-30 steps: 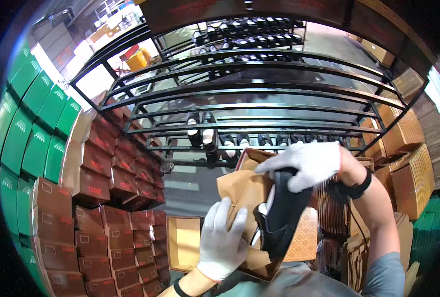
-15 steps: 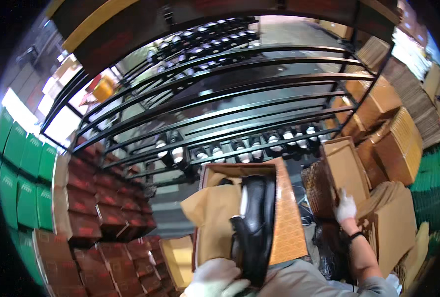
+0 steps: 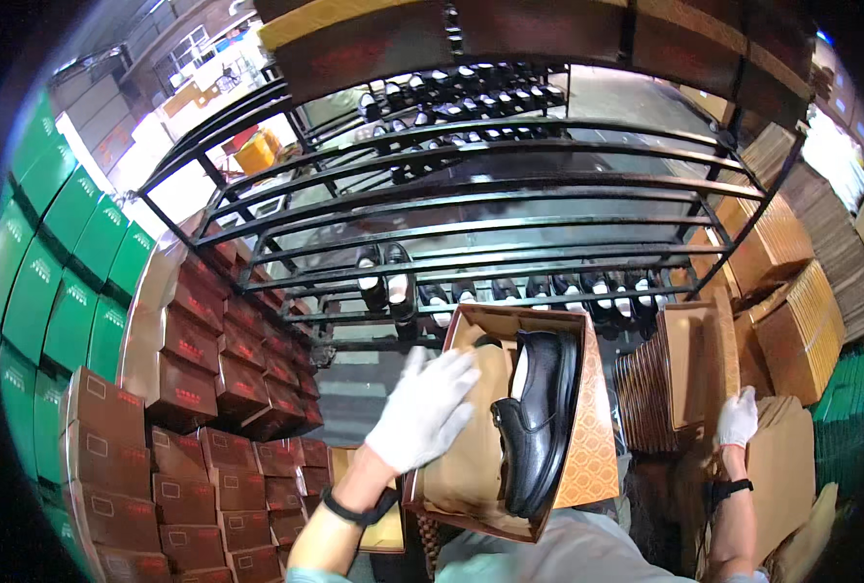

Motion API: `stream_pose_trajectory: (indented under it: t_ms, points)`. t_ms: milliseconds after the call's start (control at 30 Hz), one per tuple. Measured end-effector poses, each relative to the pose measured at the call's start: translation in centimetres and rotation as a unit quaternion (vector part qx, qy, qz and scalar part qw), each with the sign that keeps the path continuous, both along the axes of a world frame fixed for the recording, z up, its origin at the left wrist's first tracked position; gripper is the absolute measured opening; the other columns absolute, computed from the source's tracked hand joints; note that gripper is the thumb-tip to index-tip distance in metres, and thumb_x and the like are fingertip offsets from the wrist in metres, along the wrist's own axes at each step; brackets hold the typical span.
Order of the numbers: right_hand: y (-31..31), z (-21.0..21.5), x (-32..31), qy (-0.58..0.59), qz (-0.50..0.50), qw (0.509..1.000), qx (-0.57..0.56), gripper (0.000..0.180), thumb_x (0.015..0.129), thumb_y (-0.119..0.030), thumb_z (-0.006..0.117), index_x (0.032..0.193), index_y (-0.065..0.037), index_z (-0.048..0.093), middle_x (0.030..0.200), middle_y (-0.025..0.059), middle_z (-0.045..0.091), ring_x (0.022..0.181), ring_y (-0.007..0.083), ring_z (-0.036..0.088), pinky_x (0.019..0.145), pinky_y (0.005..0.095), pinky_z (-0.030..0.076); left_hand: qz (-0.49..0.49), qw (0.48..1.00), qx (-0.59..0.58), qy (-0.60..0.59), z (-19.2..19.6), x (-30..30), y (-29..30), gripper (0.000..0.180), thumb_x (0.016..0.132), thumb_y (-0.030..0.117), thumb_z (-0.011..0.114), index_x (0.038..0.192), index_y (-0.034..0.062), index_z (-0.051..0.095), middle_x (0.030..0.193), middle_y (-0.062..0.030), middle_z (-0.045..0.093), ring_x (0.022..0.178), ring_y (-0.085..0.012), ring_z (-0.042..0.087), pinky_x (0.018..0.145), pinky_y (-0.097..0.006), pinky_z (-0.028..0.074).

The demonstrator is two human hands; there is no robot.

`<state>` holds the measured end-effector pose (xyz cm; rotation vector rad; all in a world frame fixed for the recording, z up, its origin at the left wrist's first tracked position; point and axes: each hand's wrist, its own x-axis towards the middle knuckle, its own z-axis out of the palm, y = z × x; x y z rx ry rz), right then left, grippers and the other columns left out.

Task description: Packing shoes into boxes and stacking them on a rack.

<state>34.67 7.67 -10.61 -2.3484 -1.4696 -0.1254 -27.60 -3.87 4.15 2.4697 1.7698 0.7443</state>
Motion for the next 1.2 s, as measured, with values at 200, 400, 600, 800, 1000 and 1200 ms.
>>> stream_pose_trajectory:
  t_ms: [200,400,600,800,1000,1200]
  points:
    - [-4.1,6.7,0.8,0.426,0.065,0.896,0.107,0.039,0.114,-0.041,0.057,0.119,-0.004,0.071,0.118,0.0143,0.077,0.110,0.0316,0.073,0.094,0.0479,0.055,-0.040,0.954,-0.043,-0.295,-2.3,-2.1,2.6,0.066,0.104,0.024,0.067,0.163,-0.0001,0.048,0.166,-0.0194,0.052,0.159,-0.0361,0.044,0.134,-0.043,0.030]
    - [-12.3,18.6,-18.1,0.865,0.096,0.493,-0.009,0.063,0.106,-0.038,0.068,0.157,-0.004,0.056,0.153,0.0144,0.066,0.135,0.0298,0.066,0.113,0.0474,0.055,-0.031,0.707,-0.189,-0.681,-7.7,-2.1,-10.1,0.106,0.108,0.076,0.047,0.178,0.0057,0.011,0.185,-0.0162,0.018,0.172,-0.0292,0.015,0.139,-0.047,0.012]
    - [-14.0,17.6,-25.0,0.541,0.369,0.740,-0.153,0.105,0.088,-0.017,0.083,0.173,0.002,0.023,0.159,0.0164,0.055,0.147,0.0239,0.053,0.124,0.0427,0.043,0.157,0.524,-0.257,-0.797,-0.7,12.2,-12.1,0.084,0.107,0.045,0.064,0.172,0.0021,0.032,0.167,-0.0170,0.048,0.154,-0.0288,0.047,0.129,-0.046,0.036]
    - [-9.4,19.3,-23.3,0.400,0.468,0.763,-0.199,0.116,0.083,-0.035,0.091,0.172,0.002,0.027,0.164,0.0171,0.050,0.154,0.0265,0.046,0.125,0.0427,0.041,0.079,0.802,-0.216,-0.550,-2.8,9.8,-7.6,0.089,0.097,0.027,0.082,0.172,0.0092,0.036,0.159,-0.0202,0.051,0.148,-0.0360,0.047,0.129,-0.051,0.033]
    - [2.4,16.6,-27.7,0.671,0.431,0.588,-0.135,0.105,0.078,-0.030,0.092,0.163,0.000,0.038,0.150,0.0142,0.057,0.142,0.0250,0.054,0.121,0.0417,0.043,-0.025,0.610,-0.257,-0.749,-0.1,6.1,6.3,0.089,0.101,0.021,0.080,0.171,0.0043,0.028,0.154,-0.0159,0.055,0.137,-0.0277,0.058,0.116,-0.047,0.050]
    - [1.7,17.0,-27.6,0.679,0.389,0.623,-0.015,0.095,0.078,-0.019,0.089,0.159,-0.002,0.042,0.150,0.0178,0.061,0.140,0.0287,0.058,0.121,0.0435,0.043,0.034,0.775,-0.143,-0.615,-5.8,6.8,9.4,0.074,0.102,0.024,0.081,0.157,-0.0050,0.040,0.149,-0.0211,0.056,0.140,-0.0280,0.054,0.122,-0.041,0.042]
